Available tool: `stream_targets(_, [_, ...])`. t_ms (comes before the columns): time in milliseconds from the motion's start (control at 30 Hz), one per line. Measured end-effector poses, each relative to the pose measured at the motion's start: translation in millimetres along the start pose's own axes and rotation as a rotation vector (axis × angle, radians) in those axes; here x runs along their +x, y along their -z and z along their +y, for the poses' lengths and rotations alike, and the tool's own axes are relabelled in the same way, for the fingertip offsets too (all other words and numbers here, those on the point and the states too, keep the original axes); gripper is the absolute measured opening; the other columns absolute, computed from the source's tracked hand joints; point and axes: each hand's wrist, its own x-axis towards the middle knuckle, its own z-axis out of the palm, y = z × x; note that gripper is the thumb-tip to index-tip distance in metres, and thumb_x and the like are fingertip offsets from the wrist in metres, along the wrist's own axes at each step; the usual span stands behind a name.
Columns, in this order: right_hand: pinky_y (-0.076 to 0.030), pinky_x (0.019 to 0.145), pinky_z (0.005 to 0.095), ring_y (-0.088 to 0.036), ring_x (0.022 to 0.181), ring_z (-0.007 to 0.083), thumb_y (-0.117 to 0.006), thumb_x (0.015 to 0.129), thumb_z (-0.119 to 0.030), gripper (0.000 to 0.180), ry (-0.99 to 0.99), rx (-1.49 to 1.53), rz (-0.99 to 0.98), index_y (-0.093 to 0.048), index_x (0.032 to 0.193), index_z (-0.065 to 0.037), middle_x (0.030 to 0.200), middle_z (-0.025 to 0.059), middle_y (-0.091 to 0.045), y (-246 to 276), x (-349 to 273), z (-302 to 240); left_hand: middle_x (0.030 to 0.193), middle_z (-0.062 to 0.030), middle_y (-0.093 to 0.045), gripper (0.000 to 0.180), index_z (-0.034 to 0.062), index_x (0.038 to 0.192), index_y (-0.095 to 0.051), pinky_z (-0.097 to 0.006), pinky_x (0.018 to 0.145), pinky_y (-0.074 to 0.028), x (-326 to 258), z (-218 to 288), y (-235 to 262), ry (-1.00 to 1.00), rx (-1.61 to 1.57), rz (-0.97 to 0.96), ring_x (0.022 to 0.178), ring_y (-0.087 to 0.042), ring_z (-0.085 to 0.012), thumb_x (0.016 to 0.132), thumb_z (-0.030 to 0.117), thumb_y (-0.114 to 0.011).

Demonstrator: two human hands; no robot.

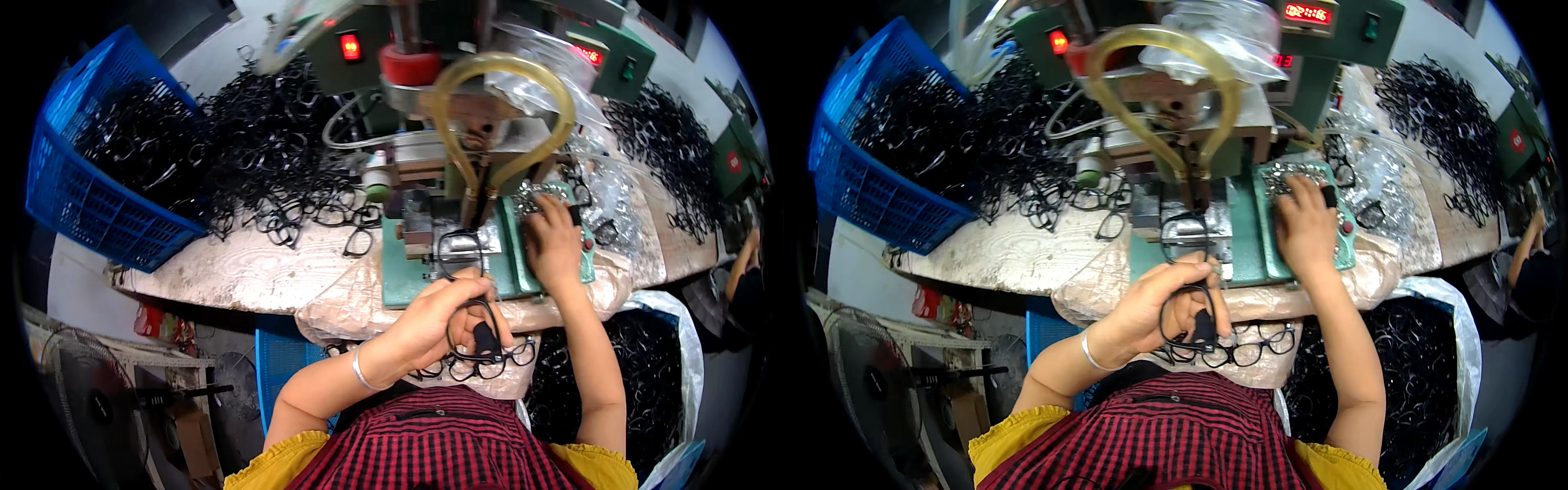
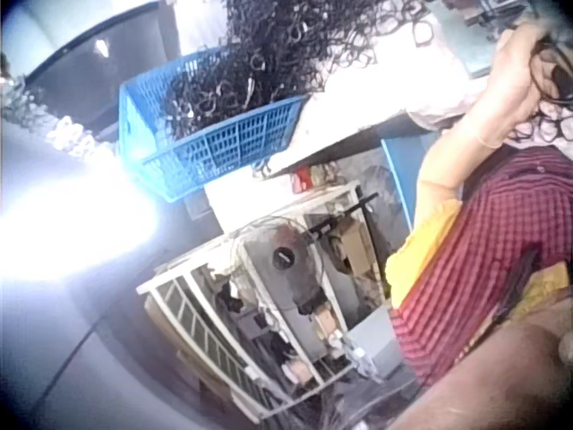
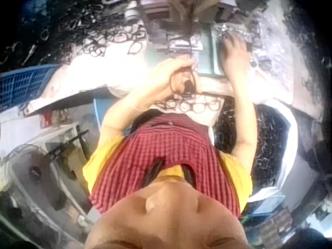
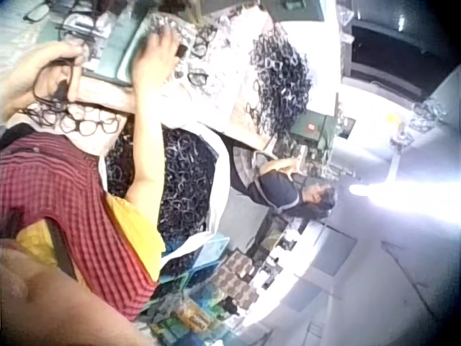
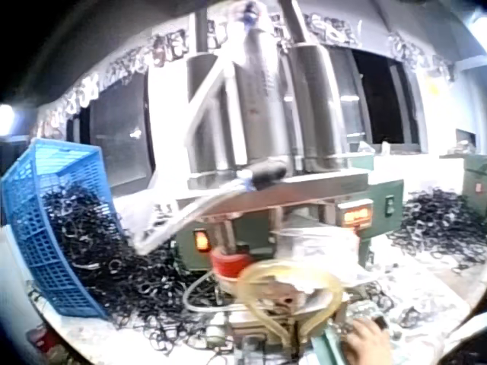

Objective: The person repeatedly picks up black eyeglass frames, places them into a green machine, and presses a lever to process each frame. Finished frames are placed on the table or into a pile. The person also briefly uses pliers to adjust a frame and moves a blue crate of frames.

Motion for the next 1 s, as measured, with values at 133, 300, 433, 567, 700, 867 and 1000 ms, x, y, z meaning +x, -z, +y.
stream_targets(133, [-0.048,0.088,0.0322,-0.063,0.1,0.0247,-0.06,0.09,-0.005,0.013,-0.379,0.534,0.341,-0.067,0.1,-0.003,0.104,0.0108,-0.067,-16,-23,30,0.09,-0.0238,-0.067,0.035,0.0009,0.107,-0.051,-0.029,0.062,-0.056,-30,-19,23,-0.063,0.199,0.005,0.076,-0.068,-0.0255,0.103,0.034,-0.04])
stream_targets(300, [-0.048,0.081,0.0242,-0.059,0.088,0.0102,-0.06,0.093,-0.006,0.017,-0.855,1.112,0.625,-0.066,0.107,0.0,0.098,0.0044,-0.065,-8,-56,29,0.091,-0.0089,-0.067,0.01,-0.0018,0.098,-0.063,-0.027,0.08,-0.051,-84,11,59,-0.832,0.707,0.841,0.085,-0.062,-0.0132,0.088,0.001,-0.064])
stream_targets(433, [-0.047,0.085,0.0237,-0.06,0.092,0.0113,-0.062,0.091,-0.005,0.015,-0.702,0.974,0.525,-0.067,0.105,-0.001,0.099,0.0038,-0.066,-19,-15,-3,0.11,-0.009,-0.065,0.013,0.0059,0.09,-0.071,-0.035,0.085,-0.043,-52,91,99,-1.05,1.768,1.1,0.098,-0.055,-0.0252,0.077,0.006,-0.071])
stream_targets(567, [-0.047,0.083,0.0252,-0.062,0.09,0.0143,-0.064,0.087,0.001,0.015,-0.467,0.875,0.464,-0.068,0.101,-0.001,0.098,0.006,-0.068,-20,-1,-26,0.132,-0.0166,-0.055,0.012,0.0075,0.082,-0.075,-0.044,0.105,-0.034,8,117,172,-0.831,2.178,1.197,0.11,-0.049,-0.0378,0.071,0.013,-0.072])
stream_targets(700, [-0.046,0.084,0.0274,-0.063,0.088,0.0171,-0.066,0.082,0.002,0.014,-0.465,0.74,0.384,-0.069,0.096,-0.001,0.095,0.0082,-0.068,-12,-18,-20,0.138,-0.0175,-0.05,0.019,0.0053,0.08,-0.075,-0.045,0.111,-0.029,25,105,231,-0.603,2.228,1.209,0.115,-0.046,-0.0374,0.075,0.022,-0.068])
stream_targets(867, [-0.047,0.086,0.031,-0.062,0.09,0.0203,-0.063,0.082,0.007,0.015,-0.491,0.362,0.377,-0.068,0.096,0.002,0.095,0.0098,-0.067,26,-87,11,0.121,-0.0159,-0.064,0.025,-0.0019,0.078,-0.07,-0.044,0.088,-0.044,-19,83,234,-0.675,2.193,1.03,0.091,-0.058,-0.0367,0.083,0.02,-0.06])
stream_targets(1000, [-0.047,0.085,0.0307,-0.062,0.091,0.0206,-0.062,0.082,0.006,0.016,-0.594,0.437,0.35,-0.068,0.096,0.002,0.095,0.0103,-0.067,46,-110,15,0.116,-0.0159,-0.065,0.022,-0.0026,0.073,-0.067,-0.04,0.081,-0.047,-50,73,222,-0.586,2.026,0.975,0.087,-0.057,-0.0339,0.084,0.015,-0.06])
